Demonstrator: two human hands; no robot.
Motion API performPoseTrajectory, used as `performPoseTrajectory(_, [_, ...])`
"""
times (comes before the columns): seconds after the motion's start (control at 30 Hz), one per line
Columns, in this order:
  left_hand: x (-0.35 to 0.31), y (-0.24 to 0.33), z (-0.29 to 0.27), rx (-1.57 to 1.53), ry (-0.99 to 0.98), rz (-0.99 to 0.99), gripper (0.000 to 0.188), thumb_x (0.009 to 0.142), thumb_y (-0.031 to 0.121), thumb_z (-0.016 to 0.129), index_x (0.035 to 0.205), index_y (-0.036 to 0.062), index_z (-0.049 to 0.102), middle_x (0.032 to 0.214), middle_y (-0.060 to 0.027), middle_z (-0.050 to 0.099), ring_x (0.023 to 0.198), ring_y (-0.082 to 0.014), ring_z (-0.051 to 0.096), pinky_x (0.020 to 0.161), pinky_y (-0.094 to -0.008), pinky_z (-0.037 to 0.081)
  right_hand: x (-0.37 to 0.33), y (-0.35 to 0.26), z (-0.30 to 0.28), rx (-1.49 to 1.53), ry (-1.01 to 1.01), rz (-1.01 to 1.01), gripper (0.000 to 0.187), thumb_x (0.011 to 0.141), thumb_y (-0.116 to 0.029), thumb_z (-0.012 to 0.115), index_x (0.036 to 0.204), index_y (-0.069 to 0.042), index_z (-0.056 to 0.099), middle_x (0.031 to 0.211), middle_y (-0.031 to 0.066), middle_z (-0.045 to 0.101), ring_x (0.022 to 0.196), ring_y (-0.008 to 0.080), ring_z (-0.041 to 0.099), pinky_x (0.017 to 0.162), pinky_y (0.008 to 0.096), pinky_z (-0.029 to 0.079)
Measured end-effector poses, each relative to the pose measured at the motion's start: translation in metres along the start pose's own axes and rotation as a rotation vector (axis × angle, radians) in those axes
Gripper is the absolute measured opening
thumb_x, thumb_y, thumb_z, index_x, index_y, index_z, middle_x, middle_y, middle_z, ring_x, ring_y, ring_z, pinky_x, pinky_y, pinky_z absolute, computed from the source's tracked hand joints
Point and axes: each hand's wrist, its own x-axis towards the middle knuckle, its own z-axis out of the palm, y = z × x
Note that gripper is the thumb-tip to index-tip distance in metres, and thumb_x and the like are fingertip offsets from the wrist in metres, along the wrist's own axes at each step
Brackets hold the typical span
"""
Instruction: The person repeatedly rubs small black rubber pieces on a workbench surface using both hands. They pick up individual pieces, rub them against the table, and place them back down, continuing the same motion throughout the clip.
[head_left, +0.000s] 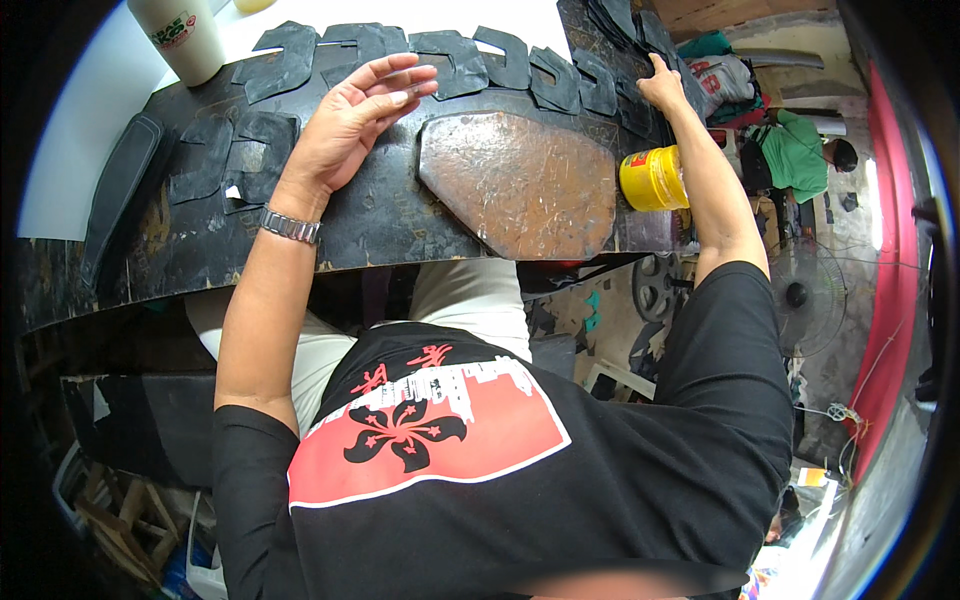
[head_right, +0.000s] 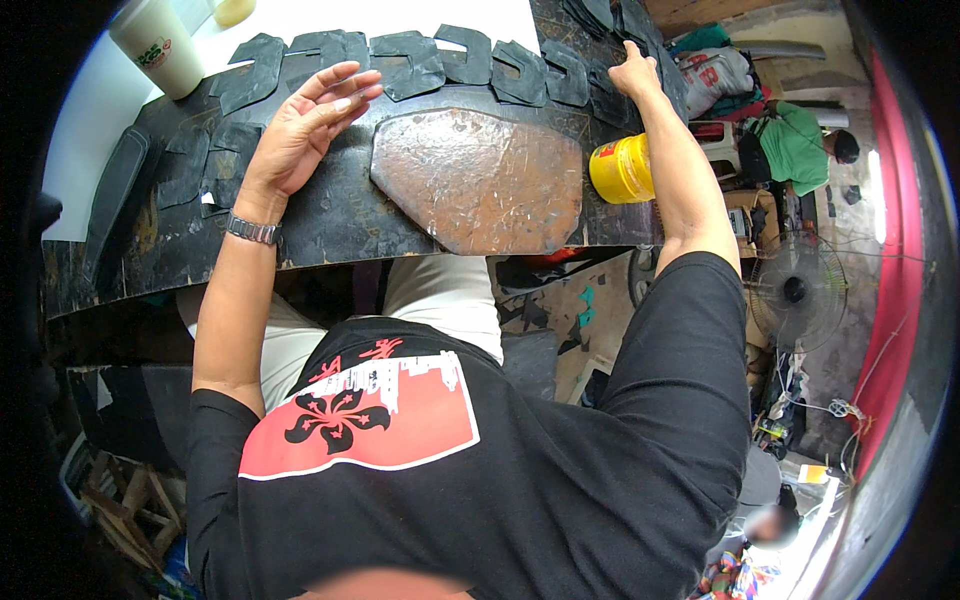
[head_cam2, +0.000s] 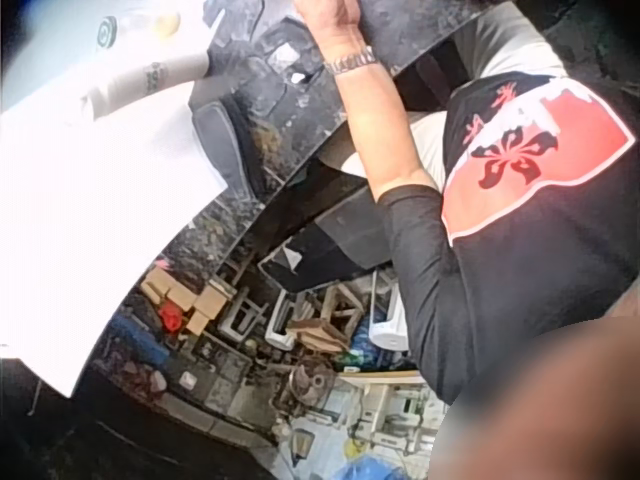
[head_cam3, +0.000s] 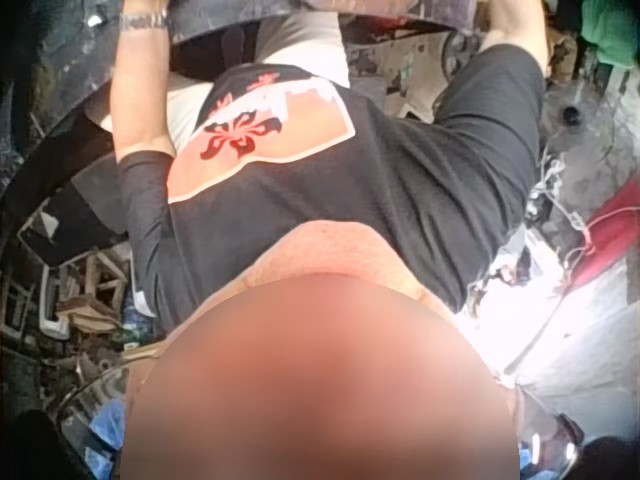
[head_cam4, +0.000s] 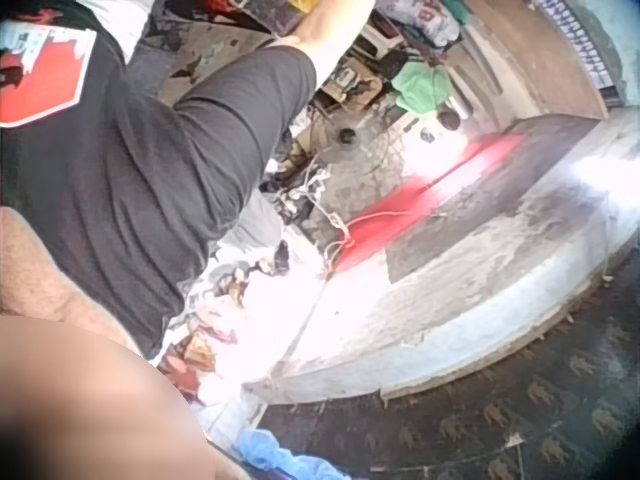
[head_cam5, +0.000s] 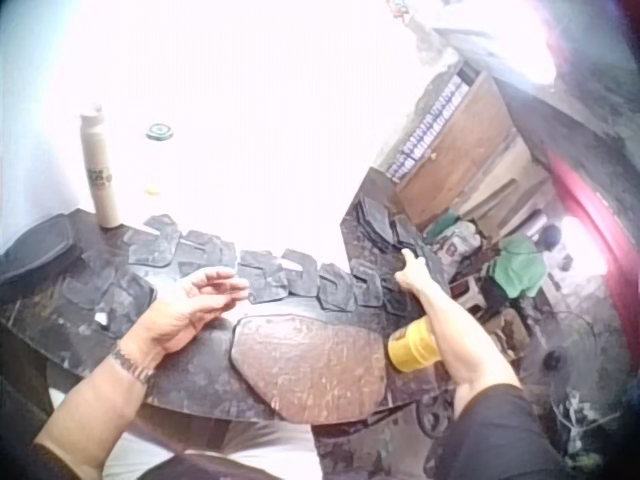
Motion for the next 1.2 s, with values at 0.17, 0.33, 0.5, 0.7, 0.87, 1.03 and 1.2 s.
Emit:
performPoseTrajectory(0.17, [-0.003,0.001,0.001,-0.022,0.059,-0.049,0.044,0.099,0.017,0.067,0.140,0.0060,0.054,0.131,-0.0129,0.066,0.097,-0.0120,0.072,0.098,-0.0299,0.057,0.007,-0.003,0.003,0.265,0.041,-0.355,0.086,0.082,-0.013,0.066,0.159,-0.023,0.029,0.140,0.0263,0.057,0.128,0.0386,0.058,0.109,0.0417,0.045])
performPoseTrajectory(0.33, [0.000,0.001,-0.005,0.014,0.081,-0.069,0.043,0.099,0.025,0.067,0.137,0.0068,0.057,0.119,-0.0070,0.069,0.076,-0.0044,0.065,0.088,-0.0245,0.056,0.007,-0.031,0.017,0.256,-0.147,-0.365,0.088,0.084,-0.003,0.060,0.161,-0.025,0.024,0.133,0.0230,0.064,0.121,0.0344,0.063,0.106,0.0400,0.046])
performPoseTrajectory(0.5, [-0.002,-0.002,-0.004,0.125,0.155,-0.090,0.042,0.100,0.033,0.066,0.134,0.0080,0.061,0.115,-0.0034,0.070,0.084,-0.0052,0.063,0.090,-0.0234,0.052,0.005,-0.047,0.016,0.231,-0.171,-0.371,0.085,0.080,-0.010,0.066,0.158,-0.022,0.033,0.116,0.0205,0.071,0.107,0.0359,0.068,0.095,0.0415,0.052])
performPoseTrajectory(0.7, [-0.002,0.000,-0.003,0.148,0.125,-0.089,0.042,0.102,0.037,0.063,0.133,0.0088,0.062,0.117,-0.0030,0.068,0.092,-0.0061,0.061,0.094,-0.0246,0.049,0.006,-0.049,0.016,0.294,-0.154,-0.490,0.082,0.079,-0.008,0.066,0.155,-0.025,0.041,0.095,0.0088,0.062,0.085,0.0236,0.061,0.082,0.0359,0.053])
performPoseTrajectory(0.87, [-0.002,-0.003,-0.004,0.164,0.121,-0.064,0.042,0.102,0.036,0.062,0.133,0.0086,0.062,0.118,-0.0032,0.067,0.092,-0.0062,0.060,0.093,-0.0240,0.049,0.010,-0.044,0.019,0.406,0.009,-0.487,0.079,0.075,-0.008,0.067,0.151,-0.018,0.046,0.118,0.0230,0.070,0.108,0.0345,0.068,0.097,0.0416,0.052])
performPoseTrajectory(1.03, [-0.001,-0.001,-0.007,0.143,0.126,-0.075,0.044,0.103,0.038,0.060,0.134,0.0068,0.061,0.121,-0.0059,0.066,0.097,-0.0090,0.062,0.097,-0.0270,0.050,0.002,-0.033,-0.005,0.296,-0.109,-0.220,0.082,0.076,-0.002,0.060,0.154,-0.023,0.041,0.117,0.0230,0.069,0.105,0.0370,0.070,0.086,0.0487,0.059])
performPoseTrajectory(1.2, [0.002,-0.001,-0.004,-0.034,0.080,0.034,0.057,0.106,0.046,0.049,0.141,0.0018,0.052,0.135,-0.0183,0.061,0.129,-0.0263,0.059,0.111,-0.0367,0.045,-0.027,-0.024,-0.022,0.303,-0.274,0.001,0.079,0.081,-0.001,0.057,0.155,-0.025,0.037,0.114,0.0231,0.067,0.095,0.0330,0.072,0.062,0.0518,0.064])
